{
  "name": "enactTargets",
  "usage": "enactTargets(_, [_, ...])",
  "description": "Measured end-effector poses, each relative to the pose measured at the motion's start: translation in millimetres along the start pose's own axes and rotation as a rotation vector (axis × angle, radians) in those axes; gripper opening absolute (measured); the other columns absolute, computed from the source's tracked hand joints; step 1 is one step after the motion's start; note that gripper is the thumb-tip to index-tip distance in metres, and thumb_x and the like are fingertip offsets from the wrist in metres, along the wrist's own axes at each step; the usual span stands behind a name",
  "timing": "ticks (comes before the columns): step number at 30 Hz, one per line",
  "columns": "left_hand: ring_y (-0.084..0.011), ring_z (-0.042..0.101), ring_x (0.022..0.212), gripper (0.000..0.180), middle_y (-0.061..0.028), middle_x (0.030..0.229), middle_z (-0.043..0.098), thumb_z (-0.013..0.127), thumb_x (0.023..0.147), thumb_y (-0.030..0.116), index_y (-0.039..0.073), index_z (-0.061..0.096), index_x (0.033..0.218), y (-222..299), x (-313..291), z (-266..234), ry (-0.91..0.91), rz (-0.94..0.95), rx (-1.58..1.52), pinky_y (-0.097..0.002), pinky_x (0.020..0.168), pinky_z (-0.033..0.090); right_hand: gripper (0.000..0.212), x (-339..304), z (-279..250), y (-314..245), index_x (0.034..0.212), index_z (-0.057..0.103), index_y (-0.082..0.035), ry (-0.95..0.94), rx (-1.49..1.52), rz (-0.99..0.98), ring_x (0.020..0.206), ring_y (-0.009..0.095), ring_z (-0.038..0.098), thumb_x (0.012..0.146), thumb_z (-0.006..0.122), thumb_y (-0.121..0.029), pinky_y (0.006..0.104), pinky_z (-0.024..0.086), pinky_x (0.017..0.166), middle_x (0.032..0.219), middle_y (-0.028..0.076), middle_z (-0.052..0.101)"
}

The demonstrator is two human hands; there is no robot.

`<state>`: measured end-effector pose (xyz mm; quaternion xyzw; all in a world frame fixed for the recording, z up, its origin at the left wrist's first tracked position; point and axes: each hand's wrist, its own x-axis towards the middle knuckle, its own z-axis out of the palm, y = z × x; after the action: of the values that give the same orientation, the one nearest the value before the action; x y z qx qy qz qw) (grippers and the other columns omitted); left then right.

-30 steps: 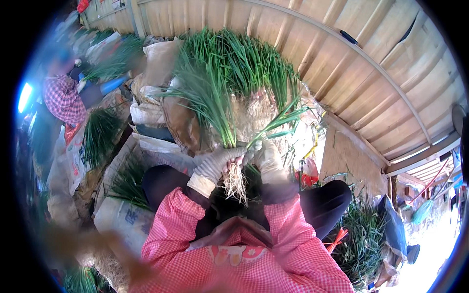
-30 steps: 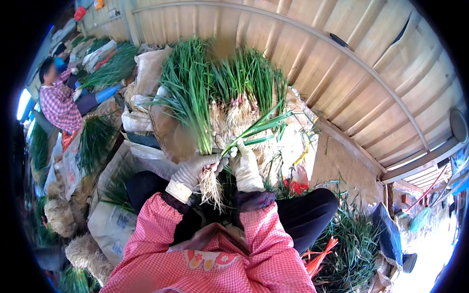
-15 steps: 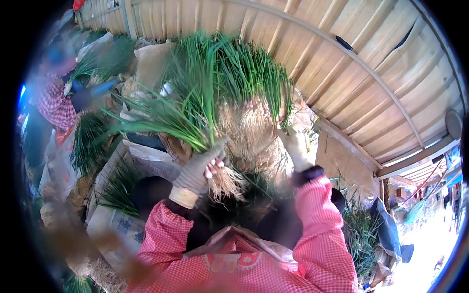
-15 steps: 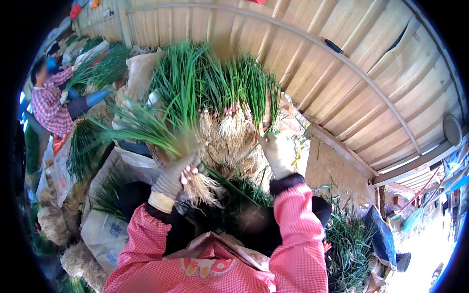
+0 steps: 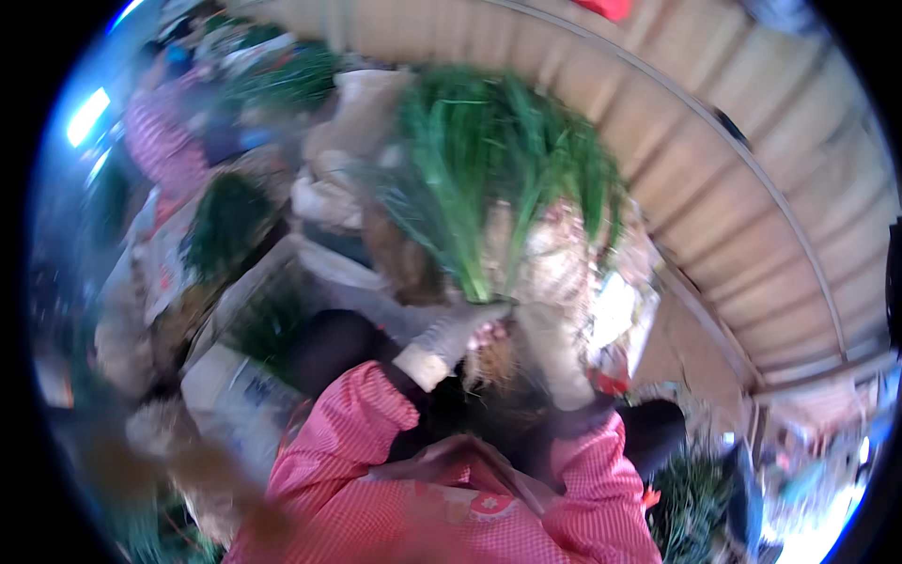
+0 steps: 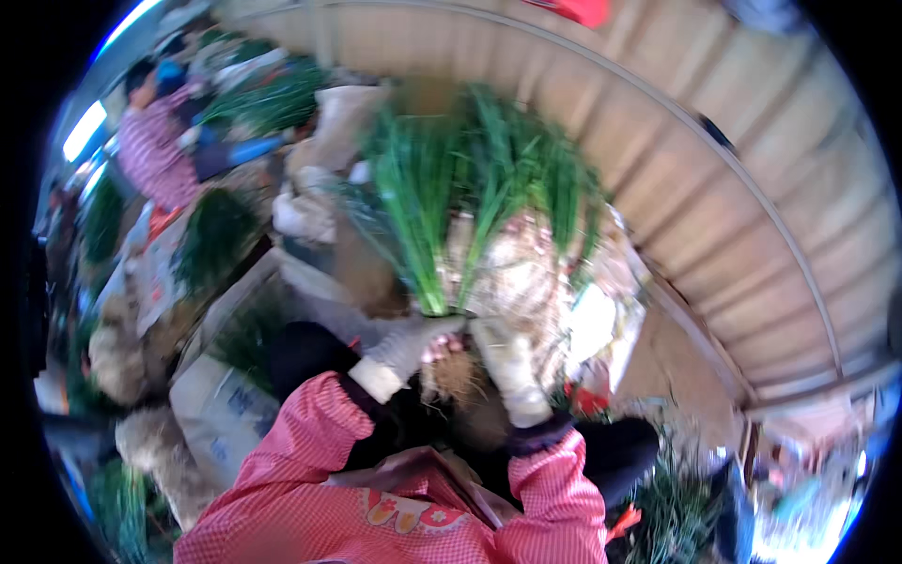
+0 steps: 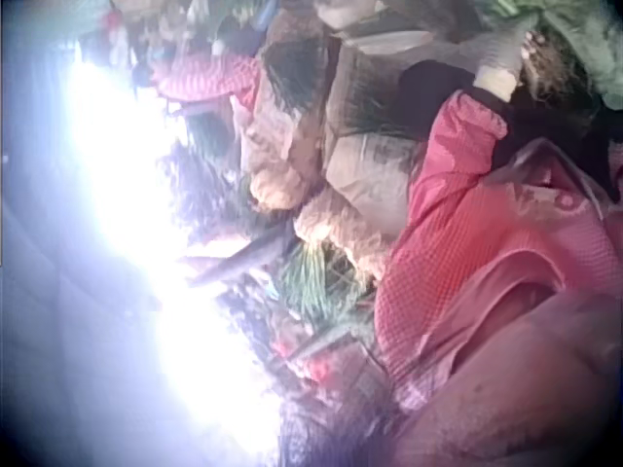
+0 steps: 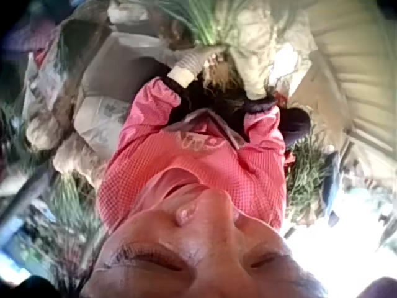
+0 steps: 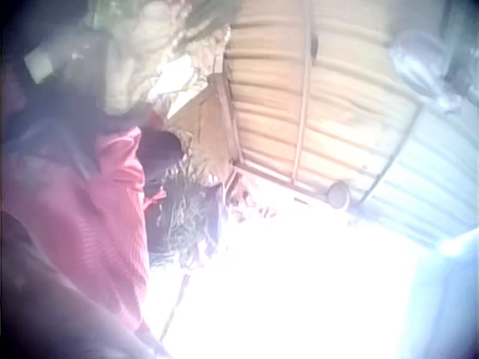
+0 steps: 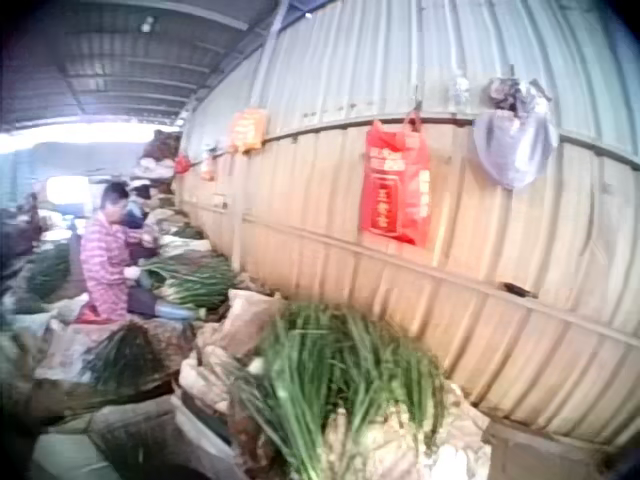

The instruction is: The person sorts and cleans bunches of green onions by hand, removing loose debris and outer layers before grouping them together.

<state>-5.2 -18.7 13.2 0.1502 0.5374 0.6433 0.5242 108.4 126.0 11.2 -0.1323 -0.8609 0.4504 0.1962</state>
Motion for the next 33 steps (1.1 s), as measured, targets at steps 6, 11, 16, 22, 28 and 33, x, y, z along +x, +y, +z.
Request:
enactTargets(6, [-0.0132,0.059,0.067,0.036,-0.0096,0.079,0.064,0.063,0.079,0.033,-0.001,0.062,0.092,-17,-23,35,-0.155,0.184,-0.078,-0.0251,0.059,0.048,0.035,7,-24,-76,0.12,0.046,-0.003,0.006,0.631,0.416,0.087,0.017,0.059,0.09,0.053,-0.017,0.0266,0.05,0.07,0.103,0.01,0.058])
enactTargets(11, [-0.0147,0.059,0.067,0.029,-0.0103,0.084,0.064,0.063,0.079,0.027,0.004,0.064,0.095,12,-12,30,-0.121,-0.004,0.224,-0.027,0.057,0.048,0.036,18,19,-62,0.12,0.047,-0.002,-0.116,0.312,0.226,0.088,0.018,0.059,0.089,0.052,-0.02,0.0277,0.049,0.072,0.104,0.011,0.058])
enactTargets(16, [-0.0148,0.057,0.075,0.032,-0.0105,0.092,0.061,0.062,0.08,0.028,0.005,0.059,0.102,8,-10,24,-0.112,0.072,0.133,-0.0272,0.062,0.047,0.038,36,25,-62,0.119,0.047,-0.001,-0.185,0.263,0.21,0.09,0.019,0.059,0.089,0.051,-0.023,0.0287,0.049,0.074,0.105,0.012,0.058])
enactTargets(22, [-0.0149,0.055,0.084,0.038,-0.0109,0.101,0.057,0.061,0.081,0.028,0.005,0.053,0.11,8,-6,17,-0.136,0.09,0.142,-0.0274,0.067,0.046,0.04,46,32,-53,0.118,0.048,0.0,-0.217,0.254,0.213,0.092,0.02,0.058,0.089,0.05,-0.027,0.0299,0.048,0.076,0.106,0.013,0.057])
enactTargets(28, [-0.015,0.052,0.093,0.044,-0.0112,0.11,0.053,0.061,0.082,0.029,0.006,0.047,0.118,5,-5,15,-0.161,0.127,0.155,-0.0276,0.073,0.045,0.043,46,35,-51,0.118,0.048,0.002,-0.217,0.25,0.223,0.093,0.021,0.058,0.089,0.049,-0.03,0.0311,0.047,0.078,0.108,0.014,0.057])
enactTargets(33, [-0.0151,0.05,0.101,0.05,-0.0115,0.118,0.049,0.06,0.083,0.029,0.007,0.043,0.125,-5,-17,14,-0.174,0.142,0.161,-0.0278,0.077,0.044,0.046,33,40,-52,0.117,0.049,0.003,-0.249,0.255,0.261,0.095,0.022,0.058,0.088,0.048,-0.033,0.0321,0.047,0.08,0.109,0.015,0.057])
